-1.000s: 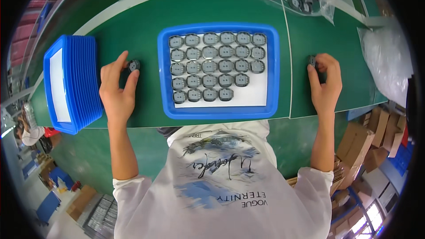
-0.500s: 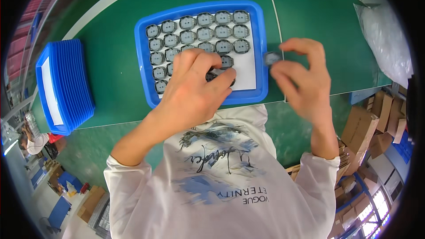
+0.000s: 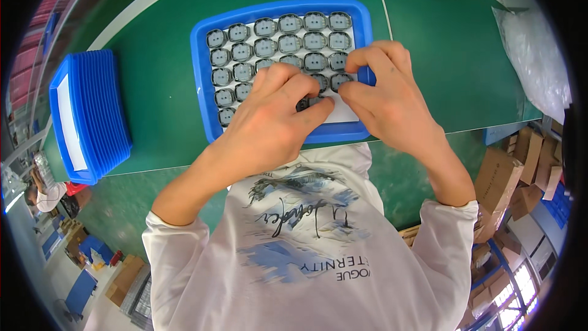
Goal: Arranging small grey electronic components from a plastic bag into rows within a blue tray.
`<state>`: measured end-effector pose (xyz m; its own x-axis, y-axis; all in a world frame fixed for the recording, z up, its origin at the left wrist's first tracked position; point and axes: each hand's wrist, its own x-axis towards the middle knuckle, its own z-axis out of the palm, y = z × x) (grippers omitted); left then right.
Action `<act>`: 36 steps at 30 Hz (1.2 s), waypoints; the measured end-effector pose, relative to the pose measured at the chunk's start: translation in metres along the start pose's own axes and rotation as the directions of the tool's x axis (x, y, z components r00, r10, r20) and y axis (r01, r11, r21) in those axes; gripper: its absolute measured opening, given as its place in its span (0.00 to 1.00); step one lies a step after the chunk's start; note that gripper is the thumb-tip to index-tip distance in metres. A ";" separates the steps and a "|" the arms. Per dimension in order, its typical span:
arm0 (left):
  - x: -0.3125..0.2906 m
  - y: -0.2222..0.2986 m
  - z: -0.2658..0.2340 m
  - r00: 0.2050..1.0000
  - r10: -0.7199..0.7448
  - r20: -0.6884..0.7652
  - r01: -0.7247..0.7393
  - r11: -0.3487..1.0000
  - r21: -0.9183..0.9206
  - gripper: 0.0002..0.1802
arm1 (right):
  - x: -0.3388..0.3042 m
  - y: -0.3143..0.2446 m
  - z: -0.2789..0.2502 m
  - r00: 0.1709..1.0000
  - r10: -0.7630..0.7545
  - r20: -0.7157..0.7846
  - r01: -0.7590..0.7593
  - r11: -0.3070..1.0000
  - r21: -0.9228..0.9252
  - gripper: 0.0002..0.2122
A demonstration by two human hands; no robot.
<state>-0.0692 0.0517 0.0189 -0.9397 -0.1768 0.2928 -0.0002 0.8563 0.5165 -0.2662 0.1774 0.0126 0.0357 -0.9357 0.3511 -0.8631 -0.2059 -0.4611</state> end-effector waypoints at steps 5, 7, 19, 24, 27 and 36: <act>0.002 -0.001 -0.003 1.000 0.016 -0.003 -0.016 1.000 -0.022 0.19 | 0.009 0.005 -0.008 1.000 -0.016 0.010 0.015 0.999 0.046 0.06; 0.003 -0.001 -0.009 1.000 0.002 -0.011 -0.003 0.999 -0.040 0.19 | 0.021 0.013 -0.016 0.999 0.007 -0.042 -0.003 0.996 0.093 0.05; -0.073 -0.014 -0.059 0.775 -0.374 -0.509 0.388 0.918 -0.083 0.08 | 0.139 0.132 -0.002 0.948 0.201 -0.246 -0.272 0.914 -0.302 0.16; -0.091 0.026 -0.072 0.995 -0.094 0.046 0.093 0.604 -0.792 0.18 | 0.126 0.147 -0.004 0.938 0.123 -0.325 -0.194 0.962 -0.193 0.15; -0.089 0.038 -0.022 0.960 0.004 0.281 0.227 0.574 -0.786 0.26 | 0.128 0.138 -0.009 0.916 0.213 -0.340 -0.273 0.952 -0.137 0.15; -0.075 0.020 0.085 0.755 0.114 0.645 0.365 0.745 -0.559 0.24 | 0.124 0.167 -0.013 0.910 -0.056 -0.411 -0.070 0.956 -0.284 0.10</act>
<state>-0.0280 0.1235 -0.0612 -0.9306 0.2769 -0.2394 -0.1522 0.3022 0.9410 -0.4122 0.0308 -0.0103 -0.1266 -0.7220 0.6802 -0.9710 -0.0498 -0.2336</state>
